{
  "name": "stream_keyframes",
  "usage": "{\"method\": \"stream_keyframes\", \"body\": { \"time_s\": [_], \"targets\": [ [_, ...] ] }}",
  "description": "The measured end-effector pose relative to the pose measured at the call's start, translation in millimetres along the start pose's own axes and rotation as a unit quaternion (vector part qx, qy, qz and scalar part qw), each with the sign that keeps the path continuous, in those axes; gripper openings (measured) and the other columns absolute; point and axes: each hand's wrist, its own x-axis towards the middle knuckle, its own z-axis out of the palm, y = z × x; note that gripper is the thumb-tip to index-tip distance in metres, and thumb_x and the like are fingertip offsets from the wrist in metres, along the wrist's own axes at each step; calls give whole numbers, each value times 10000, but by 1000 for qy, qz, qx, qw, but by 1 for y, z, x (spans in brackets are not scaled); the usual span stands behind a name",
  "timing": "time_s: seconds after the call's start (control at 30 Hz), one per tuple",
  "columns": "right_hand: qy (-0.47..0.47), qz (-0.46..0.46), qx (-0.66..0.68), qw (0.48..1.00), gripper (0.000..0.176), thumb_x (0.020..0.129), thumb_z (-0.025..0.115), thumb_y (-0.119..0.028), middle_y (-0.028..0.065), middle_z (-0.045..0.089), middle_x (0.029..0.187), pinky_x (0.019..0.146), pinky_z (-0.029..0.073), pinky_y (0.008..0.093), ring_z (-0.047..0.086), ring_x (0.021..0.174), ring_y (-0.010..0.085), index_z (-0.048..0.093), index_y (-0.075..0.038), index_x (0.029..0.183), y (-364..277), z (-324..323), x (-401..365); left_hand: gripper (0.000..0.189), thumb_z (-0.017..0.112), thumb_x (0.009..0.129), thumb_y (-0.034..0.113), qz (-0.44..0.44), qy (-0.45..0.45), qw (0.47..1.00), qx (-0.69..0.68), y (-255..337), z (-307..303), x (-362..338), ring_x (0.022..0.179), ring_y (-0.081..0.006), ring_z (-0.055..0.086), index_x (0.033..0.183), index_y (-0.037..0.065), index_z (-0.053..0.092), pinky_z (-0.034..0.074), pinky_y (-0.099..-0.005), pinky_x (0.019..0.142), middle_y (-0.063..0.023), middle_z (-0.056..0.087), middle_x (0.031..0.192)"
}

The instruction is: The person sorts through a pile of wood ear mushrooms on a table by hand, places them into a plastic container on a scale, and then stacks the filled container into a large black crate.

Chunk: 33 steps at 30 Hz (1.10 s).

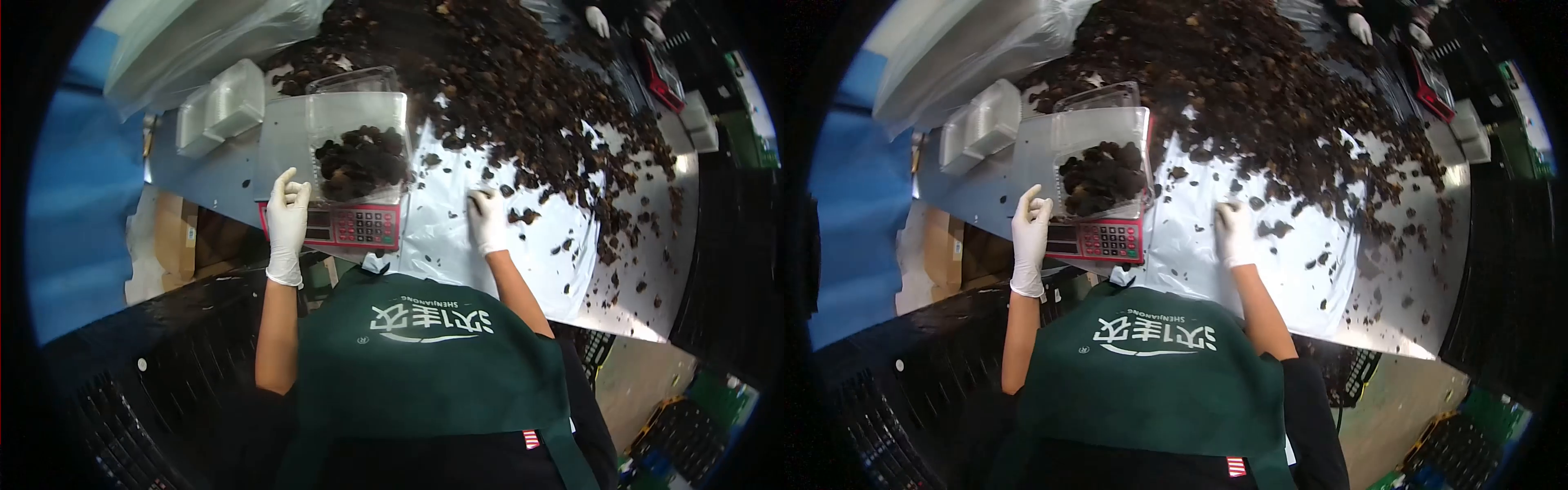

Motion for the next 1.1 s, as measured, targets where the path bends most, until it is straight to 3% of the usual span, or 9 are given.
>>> {"method": "stream_keyframes", "body": {
  "time_s": [0.2,0.27,0.43,0.53,0.7,0.8,0.87,1.0,1.1],
  "targets": [
    [53,187,129,973,122,848,684,-41,117,679,976,860,495,331,646,934,255,695,-38,969,-1,-7,35,354,650,930,123,-47,40,996,-64,-11,-27,-3,739,-51,522,1259,8,587,465,-214,695,25,588,861],
    [43,55,180,981,182,883,636,8,100,645,989,757,506,301,630,859,208,695,-58,1042,-67,-25,72,327,641,932,117,-54,54,995,-63,-18,-31,-7,743,-50,531,1237,5,603,464,-211,690,23,597,864],
    [-12,-175,240,955,333,821,704,-14,134,639,1053,871,497,352,621,989,305,651,-52,1148,-194,-6,124,310,637,938,123,-42,42,993,-98,-20,-27,-10,782,-75,577,1221,0,613,483,-224,725,3,610,875],
    [-115,-296,15,948,364,838,688,-204,73,632,1109,888,446,411,557,1034,291,653,-143,1195,-196,32,133,303,631,941,116,-42,42,991,-119,-17,-28,-12,784,-75,578,1221,3,613,483,-223,728,2,610,872],
    [-196,-323,12,926,528,760,745,-324,77,594,1218,909,434,429,535,1048,326,642,-187,1260,-206,12,151,303,628,944,107,-56,66,989,-122,-23,-43,-20,784,-76,584,1227,2,608,484,-223,733,-3,621,886],
    [-210,-248,203,924,378,810,684,-138,113,641,1163,925,479,373,587,1077,289,685,-138,1188,-208,-22,168,284,598,965,94,-70,80,987,-120,-30,-52,-21,826,-70,613,1232,-4,604,485,-206,737,-17,639,959],
    [-186,-114,261,940,318,863,619,-57,100,687,1073,868,501,292,642,983,209,687,-84,1172,-188,-28,177,288,593,967,92,-79,92,983,-138,-33,-60,-20,830,-71,617,1238,-4,597,486,-211,737,-21,646,966],
    [-179,109,319,924,257,950,576,-93,73,718,1067,773,507,226,643,888,102,682,-26,1175,-157,-39,187,292,566,975,73,-88,131,973,-166,-38,-73,-16,838,-78,617,1256,-8,576,486,-211,752,-36,656,984],
    [-177,112,299,931,259,959,602,-119,79,717,1086,750,509,228,650,913,103,680,-27,1188,-133,-34,189,273,565,985,86,-96,158,966,-181,-39,-84,-13,759,-60,583,1246,13,596,473,-200,706,-11,636,906]
  ]
}}
